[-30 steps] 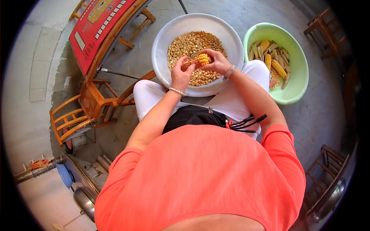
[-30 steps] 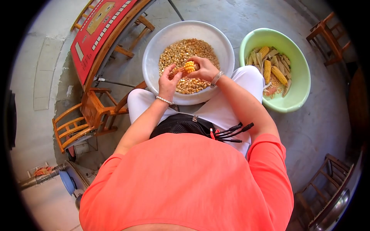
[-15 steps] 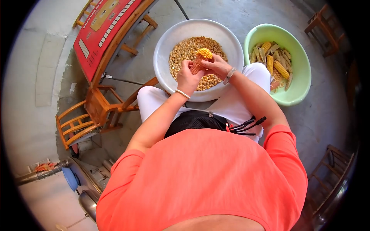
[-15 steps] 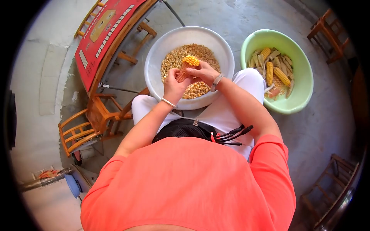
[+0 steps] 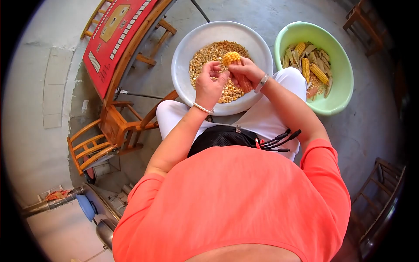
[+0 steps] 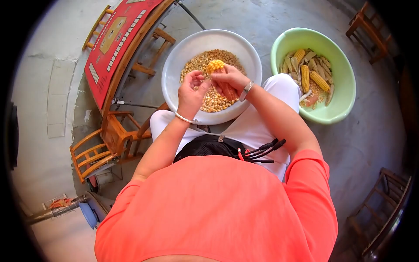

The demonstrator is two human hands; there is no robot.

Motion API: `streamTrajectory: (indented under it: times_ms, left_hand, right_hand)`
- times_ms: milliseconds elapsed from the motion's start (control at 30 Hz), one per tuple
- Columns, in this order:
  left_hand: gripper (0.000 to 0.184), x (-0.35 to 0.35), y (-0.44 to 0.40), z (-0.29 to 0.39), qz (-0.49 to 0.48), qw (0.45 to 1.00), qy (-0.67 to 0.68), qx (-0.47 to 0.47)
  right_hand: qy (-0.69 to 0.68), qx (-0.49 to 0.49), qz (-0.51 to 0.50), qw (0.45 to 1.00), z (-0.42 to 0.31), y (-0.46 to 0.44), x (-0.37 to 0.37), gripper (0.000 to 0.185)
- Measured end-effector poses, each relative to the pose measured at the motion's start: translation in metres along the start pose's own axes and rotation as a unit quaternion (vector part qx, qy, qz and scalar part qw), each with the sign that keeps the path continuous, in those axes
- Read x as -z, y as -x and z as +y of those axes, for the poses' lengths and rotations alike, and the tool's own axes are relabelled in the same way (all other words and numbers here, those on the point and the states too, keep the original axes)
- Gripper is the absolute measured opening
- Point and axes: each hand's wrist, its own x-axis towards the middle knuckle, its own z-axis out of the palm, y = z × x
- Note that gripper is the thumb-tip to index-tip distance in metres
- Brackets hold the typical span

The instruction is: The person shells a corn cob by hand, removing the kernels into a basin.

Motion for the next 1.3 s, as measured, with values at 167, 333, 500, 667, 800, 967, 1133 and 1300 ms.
streamTrajectory:
  times_ms: [167,333,500,667,800,967,1133,1300]
  left_hand:
    - [0.042,0.010,-0.003,-0.015,-0.068,0.961,0.130,0.236]
    - [0.040,0.015,0.007,-0.017,-0.129,0.935,0.169,0.285]
    - [0.041,0.013,0.012,-0.033,-0.110,0.952,0.179,0.223]
    - [0.028,0.017,0.011,-0.026,-0.091,0.903,0.280,0.312]
    - [0.028,0.017,0.011,-0.029,-0.099,0.891,0.292,0.334]
    - [0.029,0.016,0.012,-0.036,-0.128,0.899,0.266,0.323]
    - [0.027,0.018,0.013,-0.054,-0.134,0.893,0.282,0.323]
    - [0.021,0.019,0.013,-0.054,-0.080,0.862,0.361,0.345]
  right_hand:
    - [0.170,0.003,-0.069,0.983,0.023,-0.008,0.007,0.067]
    - [0.254,-0.014,-0.106,0.961,0.003,0.008,-0.018,0.066]
    - [0.219,-0.003,-0.120,0.968,0.026,-0.002,-0.005,0.060]
    - [0.249,0.043,-0.122,0.960,0.030,-0.005,-0.007,0.056]
    - [0.228,-0.015,-0.144,0.963,0.025,-0.004,-0.006,0.053]
    - [0.177,-0.085,-0.144,0.970,0.019,0.000,-0.007,0.053]
    - [0.148,-0.123,-0.149,0.970,0.018,0.001,-0.008,0.049]
    - [0.337,0.109,-0.049,0.934,0.042,-0.020,0.012,0.039]
